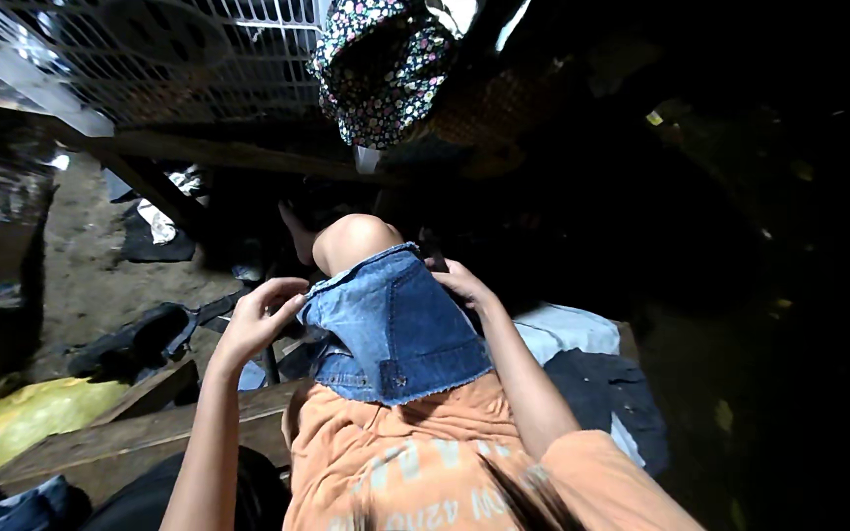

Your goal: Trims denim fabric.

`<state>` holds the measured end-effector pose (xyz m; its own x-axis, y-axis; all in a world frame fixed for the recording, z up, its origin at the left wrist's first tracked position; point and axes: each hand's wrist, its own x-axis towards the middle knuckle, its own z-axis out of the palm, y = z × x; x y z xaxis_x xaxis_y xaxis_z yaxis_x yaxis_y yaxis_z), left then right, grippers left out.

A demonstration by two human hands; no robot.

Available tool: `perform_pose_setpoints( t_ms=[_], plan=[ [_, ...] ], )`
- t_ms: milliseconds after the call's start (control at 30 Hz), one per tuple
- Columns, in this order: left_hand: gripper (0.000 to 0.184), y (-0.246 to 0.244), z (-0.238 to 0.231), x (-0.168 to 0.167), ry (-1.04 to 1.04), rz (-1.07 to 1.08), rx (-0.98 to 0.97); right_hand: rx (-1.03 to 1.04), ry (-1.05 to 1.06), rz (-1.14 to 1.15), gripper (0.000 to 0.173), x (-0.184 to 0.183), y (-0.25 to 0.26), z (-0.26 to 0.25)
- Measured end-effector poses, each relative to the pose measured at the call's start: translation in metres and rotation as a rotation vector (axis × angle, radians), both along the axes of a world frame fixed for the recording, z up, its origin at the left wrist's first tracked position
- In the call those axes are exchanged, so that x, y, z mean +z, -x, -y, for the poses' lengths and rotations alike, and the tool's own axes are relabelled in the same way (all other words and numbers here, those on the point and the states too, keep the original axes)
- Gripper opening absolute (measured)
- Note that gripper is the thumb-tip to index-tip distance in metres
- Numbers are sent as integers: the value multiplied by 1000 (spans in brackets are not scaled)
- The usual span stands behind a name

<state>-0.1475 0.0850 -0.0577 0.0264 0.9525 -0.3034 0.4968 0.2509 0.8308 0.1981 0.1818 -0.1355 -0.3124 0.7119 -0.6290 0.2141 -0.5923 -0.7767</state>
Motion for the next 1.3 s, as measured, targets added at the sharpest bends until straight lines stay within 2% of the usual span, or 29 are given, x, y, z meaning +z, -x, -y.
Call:
perform_pose_setpoints(
  t_ms=[100,167,233,300,367,400,467,533,567,633,700,867,933,1033,1100,1167,1233,1300],
  plan=[
    [47,-13,-16,9,-107,2,-102,-130,-112,183,49,15,-17,13],
    [38,-22,-29,17,-118,-21,-171,-233,-161,276,57,28,-34,30],
    [18,-26,-39,25,-88,-34,-202,-310,-217,291,52,44,-50,54],
    [11,-29,-43,33,-58,-11,-229,-281,-302,176,37,64,-67,84],
    [16,-31,-42,40,-42,86,-191,-149,-340,-85,27,88,-75,118],
    [20,-33,-40,42,-57,137,-169,-48,-344,-226,28,100,-74,132],
    [21,-38,-40,47,-101,199,-176,189,-356,-359,31,120,-62,150],
    [21,-44,-42,53,-121,193,-236,348,-350,-319,34,133,-41,156],
    [20,-48,-43,57,-109,184,-260,360,-332,-268,35,137,-28,157],
    [21,-51,-46,60,-111,173,-284,254,-277,-200,37,139,-2,158],
    [23,-50,-45,62,-119,179,-280,107,-217,-229,39,137,16,163],
    [26,-39,-30,80,-139,198,-189,160,-281,-249,48,140,12,178],
    [25,-39,-27,87,-171,194,-161,81,-297,-272,54,139,22,168],
    [27,-35,-29,94,-258,127,-202,7,-321,-338,52,140,42,135],
    [27,-15,-29,112,-342,58,-146,72,-369,-390,39,159,60,111],
    [27,20,-17,141,-407,-3,-39,185,-434,-506,36,183,84,94],
    [26,58,15,182,-460,-62,116,303,-513,-626,39,204,117,85],
    [24,90,67,228,-466,-99,283,428,-568,-693,41,224,159,90]
  ],
)
